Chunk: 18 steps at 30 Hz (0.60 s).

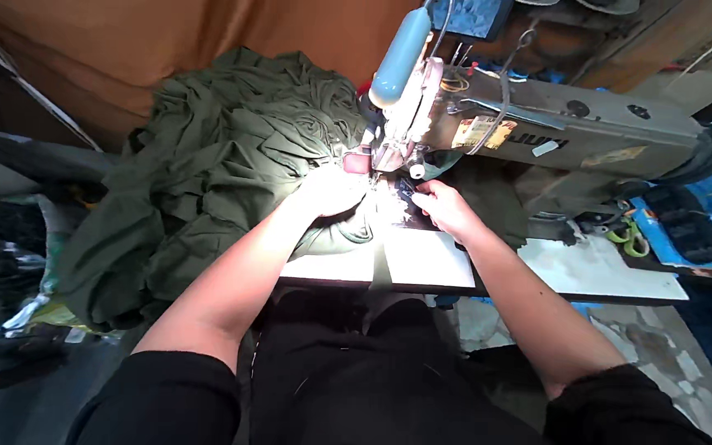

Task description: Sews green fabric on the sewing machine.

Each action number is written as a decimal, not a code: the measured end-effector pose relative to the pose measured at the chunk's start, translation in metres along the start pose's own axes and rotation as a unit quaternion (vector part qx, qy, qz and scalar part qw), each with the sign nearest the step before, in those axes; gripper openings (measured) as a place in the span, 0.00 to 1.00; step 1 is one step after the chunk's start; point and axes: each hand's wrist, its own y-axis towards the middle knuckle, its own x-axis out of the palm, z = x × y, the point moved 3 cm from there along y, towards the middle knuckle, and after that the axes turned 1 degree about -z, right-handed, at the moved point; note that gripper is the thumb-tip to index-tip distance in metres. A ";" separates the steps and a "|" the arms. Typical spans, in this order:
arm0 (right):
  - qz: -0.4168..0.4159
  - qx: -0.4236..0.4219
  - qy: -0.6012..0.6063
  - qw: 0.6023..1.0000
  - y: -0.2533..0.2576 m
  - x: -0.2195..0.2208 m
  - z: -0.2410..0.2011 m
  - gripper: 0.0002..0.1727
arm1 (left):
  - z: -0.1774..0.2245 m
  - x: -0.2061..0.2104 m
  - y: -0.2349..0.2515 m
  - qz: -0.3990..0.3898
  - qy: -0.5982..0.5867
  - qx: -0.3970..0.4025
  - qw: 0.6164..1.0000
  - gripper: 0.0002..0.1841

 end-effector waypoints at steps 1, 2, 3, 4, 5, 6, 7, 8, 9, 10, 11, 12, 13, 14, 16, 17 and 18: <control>0.006 0.017 -0.010 1.000 0.009 0.002 -0.002 0.20 | 0.001 -0.001 0.002 -0.013 -0.004 -0.030 0.999 0.26; 0.011 0.026 -0.014 1.000 0.017 0.004 -0.003 0.19 | 0.002 -0.004 0.005 -0.008 -0.003 -0.041 0.999 0.25; 0.015 0.029 -0.017 0.999 0.024 0.006 -0.005 0.18 | 0.000 -0.006 0.009 0.014 -0.018 -0.055 0.998 0.26; 0.016 0.029 -0.017 0.999 0.030 0.008 -0.006 0.18 | -0.003 -0.005 0.015 0.030 -0.046 -0.080 0.995 0.27; 0.019 0.026 -0.021 0.999 0.036 0.010 -0.006 0.17 | -0.007 -0.003 0.023 0.039 -0.066 -0.103 0.992 0.25; 0.021 0.017 -0.023 0.999 0.041 0.011 -0.007 0.17 | -0.010 0.001 0.031 0.032 -0.069 -0.117 0.990 0.23; 0.022 0.002 -0.026 0.999 0.046 0.011 -0.007 0.16 | -0.013 0.004 0.038 0.026 -0.066 -0.121 0.990 0.22; 0.019 -0.017 -0.026 0.999 0.050 0.012 -0.007 0.17 | -0.016 0.008 0.045 0.027 -0.069 -0.118 0.990 0.23; 0.015 -0.033 -0.021 0.999 0.054 0.013 -0.006 0.18 | -0.021 0.011 0.050 0.034 -0.069 -0.114 0.991 0.26; 0.012 -0.046 -0.015 0.999 0.058 0.014 -0.005 0.18 | -0.024 0.013 0.054 0.040 -0.073 -0.113 0.990 0.29; 0.009 -0.058 -0.005 0.998 0.062 0.015 -0.003 0.18 | -0.027 0.015 0.058 0.049 -0.079 -0.113 0.989 0.32; 0.005 -0.064 0.007 0.998 0.066 0.016 -0.002 0.19 | -0.029 0.016 0.060 0.055 -0.081 -0.112 0.989 0.36; 0.000 -0.066 0.025 0.997 0.070 0.018 -0.002 0.18 | -0.031 0.018 0.061 0.063 -0.086 -0.106 0.989 0.39; -0.008 -0.063 0.047 0.997 0.074 0.019 -0.002 0.16 | -0.032 0.018 0.060 0.078 -0.095 -0.101 0.987 0.39; -0.025 -0.040 0.089 0.995 0.082 0.023 -0.003 0.10 | -0.036 0.020 0.057 0.112 -0.107 -0.088 0.984 0.38; -0.032 -0.030 0.100 0.994 0.086 0.025 -0.002 0.08 | -0.041 0.023 0.057 0.154 -0.105 -0.065 0.980 0.34; -0.040 -0.027 0.110 0.993 0.089 0.026 -0.001 0.07 | -0.044 0.026 0.057 0.181 -0.113 -0.044 0.976 0.32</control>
